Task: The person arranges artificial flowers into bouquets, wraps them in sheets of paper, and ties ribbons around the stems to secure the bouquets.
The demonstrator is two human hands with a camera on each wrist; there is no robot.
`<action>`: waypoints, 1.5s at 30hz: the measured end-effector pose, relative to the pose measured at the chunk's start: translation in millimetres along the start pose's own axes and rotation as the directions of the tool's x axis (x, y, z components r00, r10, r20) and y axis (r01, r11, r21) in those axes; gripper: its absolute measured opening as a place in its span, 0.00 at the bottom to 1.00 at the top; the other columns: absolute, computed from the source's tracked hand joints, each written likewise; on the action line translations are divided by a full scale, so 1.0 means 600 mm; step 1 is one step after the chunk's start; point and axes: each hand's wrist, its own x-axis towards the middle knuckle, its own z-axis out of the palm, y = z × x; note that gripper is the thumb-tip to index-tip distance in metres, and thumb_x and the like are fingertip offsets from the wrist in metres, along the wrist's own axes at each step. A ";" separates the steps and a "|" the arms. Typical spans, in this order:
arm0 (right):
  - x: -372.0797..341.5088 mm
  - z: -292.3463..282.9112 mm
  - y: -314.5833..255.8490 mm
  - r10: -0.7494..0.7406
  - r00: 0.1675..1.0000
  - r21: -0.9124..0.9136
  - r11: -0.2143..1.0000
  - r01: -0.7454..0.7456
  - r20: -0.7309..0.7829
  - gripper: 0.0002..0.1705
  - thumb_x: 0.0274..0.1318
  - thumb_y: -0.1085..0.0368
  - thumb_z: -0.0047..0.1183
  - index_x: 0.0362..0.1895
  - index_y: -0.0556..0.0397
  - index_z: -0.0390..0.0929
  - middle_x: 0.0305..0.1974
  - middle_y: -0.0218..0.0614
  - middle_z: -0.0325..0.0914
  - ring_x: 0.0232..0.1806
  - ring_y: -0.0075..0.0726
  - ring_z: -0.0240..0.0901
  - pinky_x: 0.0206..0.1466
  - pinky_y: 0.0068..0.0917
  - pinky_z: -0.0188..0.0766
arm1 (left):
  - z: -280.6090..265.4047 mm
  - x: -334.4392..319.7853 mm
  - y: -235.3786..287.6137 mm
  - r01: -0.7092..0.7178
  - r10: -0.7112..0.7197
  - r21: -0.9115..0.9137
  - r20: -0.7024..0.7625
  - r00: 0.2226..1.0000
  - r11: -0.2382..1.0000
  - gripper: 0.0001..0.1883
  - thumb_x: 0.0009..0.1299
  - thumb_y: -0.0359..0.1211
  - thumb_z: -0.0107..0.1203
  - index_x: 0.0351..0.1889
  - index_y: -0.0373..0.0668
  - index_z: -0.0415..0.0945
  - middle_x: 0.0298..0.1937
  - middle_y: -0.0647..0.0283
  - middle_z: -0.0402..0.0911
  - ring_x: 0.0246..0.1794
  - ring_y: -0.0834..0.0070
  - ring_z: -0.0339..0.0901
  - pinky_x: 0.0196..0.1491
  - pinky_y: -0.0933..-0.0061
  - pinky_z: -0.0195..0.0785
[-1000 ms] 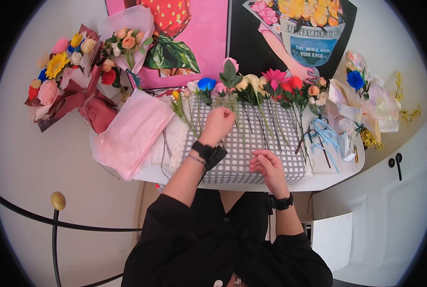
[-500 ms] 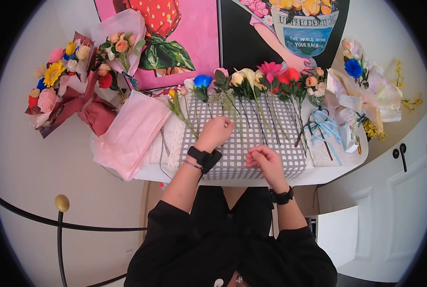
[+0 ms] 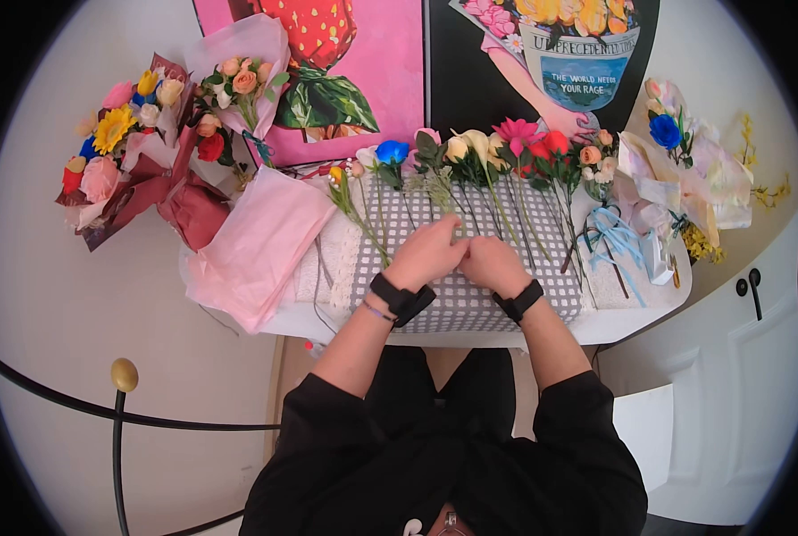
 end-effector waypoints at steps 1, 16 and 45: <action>0.005 0.004 0.002 -0.003 1.000 -0.004 1.000 0.003 0.001 0.19 0.54 0.51 0.56 0.32 0.55 0.84 0.33 0.53 0.82 0.37 0.61 0.80 0.43 0.51 0.77 | 0.004 0.013 -0.003 -0.061 0.061 0.016 -0.010 0.998 0.998 0.21 0.67 0.35 0.53 0.57 0.37 0.71 0.32 0.48 0.83 0.33 0.53 0.82 0.39 0.58 0.73; -0.014 -0.026 -0.016 0.148 0.989 0.358 0.924 -0.135 -0.011 0.16 0.45 0.57 0.60 0.25 0.60 0.78 0.26 0.55 0.79 0.33 0.60 0.79 0.40 0.47 0.74 | -0.010 0.088 0.007 0.077 -0.024 -0.644 0.090 0.996 0.761 0.26 0.67 0.31 0.56 0.65 0.39 0.68 0.55 0.58 0.76 0.50 0.71 0.77 0.46 0.68 0.71; -0.095 -0.041 0.029 0.004 0.874 0.117 0.991 0.061 -0.486 0.07 0.56 0.68 0.51 0.28 0.58 0.70 0.20 0.56 0.74 0.24 0.65 0.73 0.29 0.55 0.69 | -0.016 -0.003 0.040 -0.008 -0.007 -0.914 -0.012 1.000 0.405 0.07 0.69 0.24 0.56 0.43 0.33 0.78 0.34 0.64 0.81 0.33 0.79 0.79 0.36 0.78 0.72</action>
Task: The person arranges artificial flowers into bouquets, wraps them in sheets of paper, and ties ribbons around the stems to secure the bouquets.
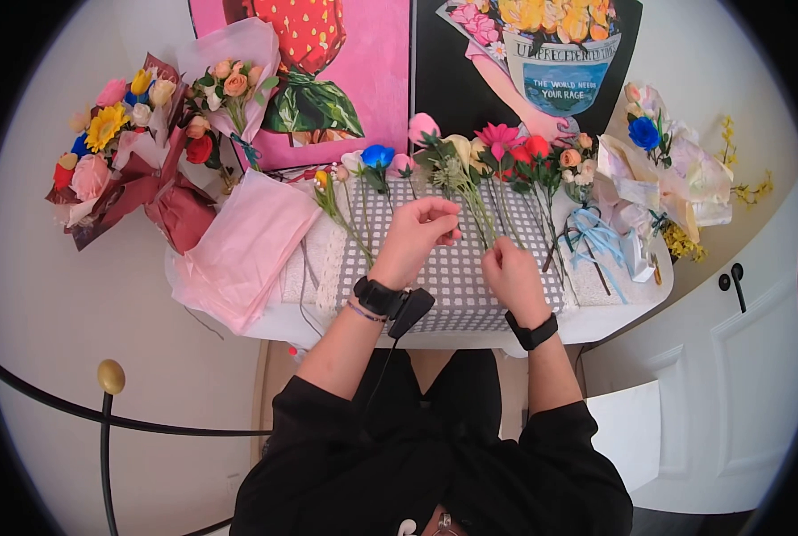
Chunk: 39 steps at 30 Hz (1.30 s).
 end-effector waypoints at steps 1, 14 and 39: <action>-0.001 0.000 0.000 0.004 1.000 0.001 1.000 -0.004 -0.001 0.07 0.56 0.68 0.51 0.28 0.58 0.70 0.20 0.56 0.74 0.24 0.65 0.73 0.29 0.55 0.69 | 0.003 -0.008 0.005 -0.032 0.032 0.037 -0.003 0.999 0.999 0.07 0.69 0.24 0.56 0.43 0.33 0.78 0.34 0.64 0.81 0.33 0.79 0.80 0.36 0.78 0.72; -0.060 -0.050 -0.013 0.010 0.994 0.060 0.998 -0.003 -0.105 0.07 0.59 0.69 0.53 0.30 0.56 0.69 0.20 0.46 0.74 0.22 0.55 0.73 0.25 0.43 0.67 | -0.047 -0.023 0.050 -0.128 0.292 0.639 -0.157 0.943 0.758 0.08 0.69 0.24 0.52 0.44 0.33 0.78 0.31 0.64 0.82 0.28 0.79 0.82 0.32 0.80 0.74; -0.091 -0.149 0.218 0.325 0.928 -0.154 0.923 -0.353 -0.181 0.10 0.63 0.63 0.49 0.32 0.57 0.69 0.25 0.59 0.76 0.31 0.68 0.75 0.34 0.57 0.69 | -0.031 0.147 -0.090 0.047 0.108 0.995 -0.037 0.993 -0.091 0.11 0.66 0.32 0.51 0.40 0.35 0.79 0.41 0.42 0.81 0.44 0.46 0.81 0.44 0.48 0.75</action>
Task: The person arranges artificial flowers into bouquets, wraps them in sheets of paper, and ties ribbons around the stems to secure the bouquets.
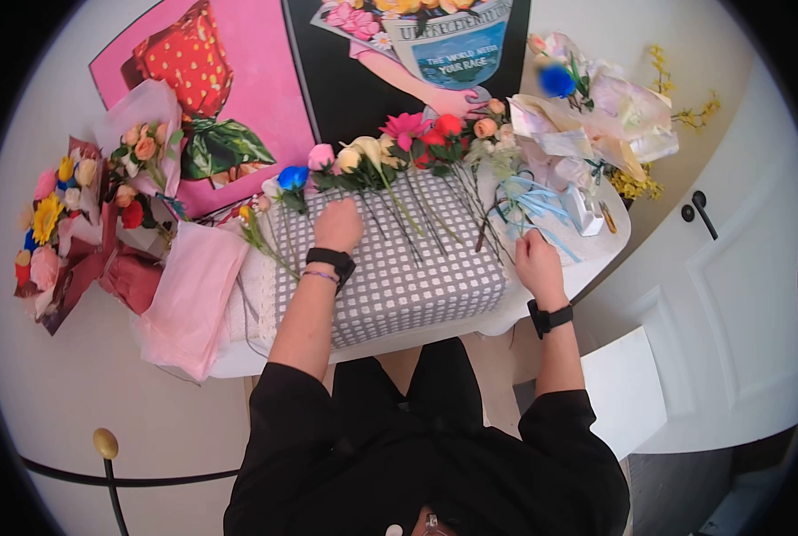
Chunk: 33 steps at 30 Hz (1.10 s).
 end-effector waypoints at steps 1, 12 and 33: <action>0.000 0.003 0.005 -0.002 1.000 -0.020 1.000 0.002 0.012 0.10 0.63 0.63 0.48 0.32 0.57 0.69 0.25 0.58 0.76 0.30 0.69 0.75 0.34 0.58 0.69 | -0.003 -0.004 0.006 -0.014 0.014 -0.002 0.003 1.000 1.000 0.11 0.66 0.32 0.51 0.40 0.35 0.79 0.41 0.42 0.81 0.44 0.46 0.81 0.44 0.48 0.75; -0.005 -0.010 0.035 0.162 0.986 -0.283 0.945 -0.162 -0.025 0.12 0.63 0.60 0.48 0.35 0.57 0.71 0.27 0.55 0.80 0.31 0.65 0.78 0.35 0.56 0.74 | -0.066 -0.182 0.072 -0.238 0.282 -0.437 0.038 0.959 0.868 0.17 0.66 0.37 0.60 0.48 0.37 0.78 0.34 0.50 0.83 0.33 0.58 0.81 0.39 0.62 0.73; -0.003 0.021 0.055 0.202 0.962 -0.337 0.907 -0.254 -0.182 0.12 0.64 0.57 0.48 0.35 0.53 0.73 0.25 0.54 0.80 0.28 0.64 0.78 0.32 0.55 0.75 | 0.017 -0.226 0.063 -0.161 0.077 -0.491 -0.185 0.980 0.856 0.05 0.67 0.34 0.57 0.35 0.44 0.81 0.28 0.58 0.82 0.26 0.59 0.80 0.30 0.63 0.70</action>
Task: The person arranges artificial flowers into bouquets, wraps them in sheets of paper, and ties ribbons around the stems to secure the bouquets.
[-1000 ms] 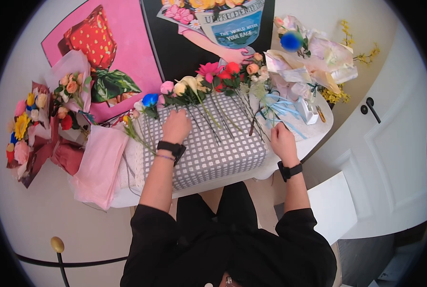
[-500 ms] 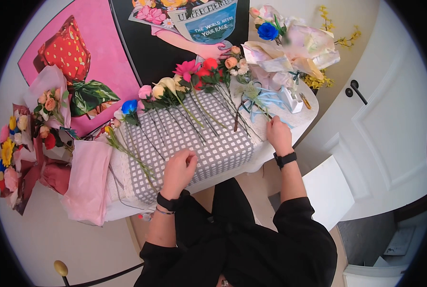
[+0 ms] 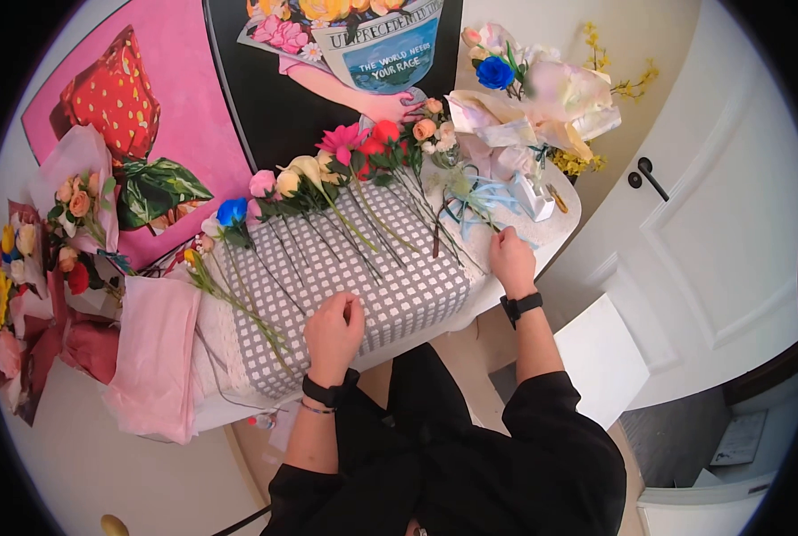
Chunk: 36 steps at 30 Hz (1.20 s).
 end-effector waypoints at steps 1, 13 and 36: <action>0.001 -0.001 -0.002 0.002 1.000 -0.006 1.000 -0.002 -0.013 0.12 0.64 0.57 0.48 0.35 0.53 0.73 0.25 0.54 0.80 0.28 0.64 0.78 0.32 0.55 0.75 | 0.002 0.000 -0.001 -0.011 0.011 -0.009 -0.002 1.000 1.000 0.05 0.67 0.34 0.57 0.35 0.44 0.81 0.28 0.58 0.82 0.26 0.59 0.80 0.30 0.63 0.70; 0.177 -0.174 -0.039 -0.127 0.982 0.177 0.973 0.151 -0.139 0.13 0.57 0.57 0.52 0.34 0.53 0.81 0.27 0.49 0.81 0.31 0.57 0.79 0.37 0.46 0.74 | 0.008 -0.008 0.002 -0.089 0.095 0.094 -0.067 0.993 0.992 0.03 0.66 0.32 0.57 0.32 0.45 0.79 0.26 0.61 0.79 0.24 0.61 0.78 0.28 0.63 0.68; -0.039 -0.501 -0.297 -0.665 -0.030 0.605 -0.697 0.385 -0.746 0.06 0.49 0.69 0.52 0.23 0.40 0.77 0.20 0.25 0.74 0.22 0.23 0.73 0.27 0.19 0.62 | 0.021 -0.008 -0.014 -0.170 0.200 0.215 -0.126 0.972 0.962 0.02 0.63 0.31 0.57 0.32 0.44 0.77 0.27 0.66 0.75 0.22 0.67 0.77 0.23 0.68 0.70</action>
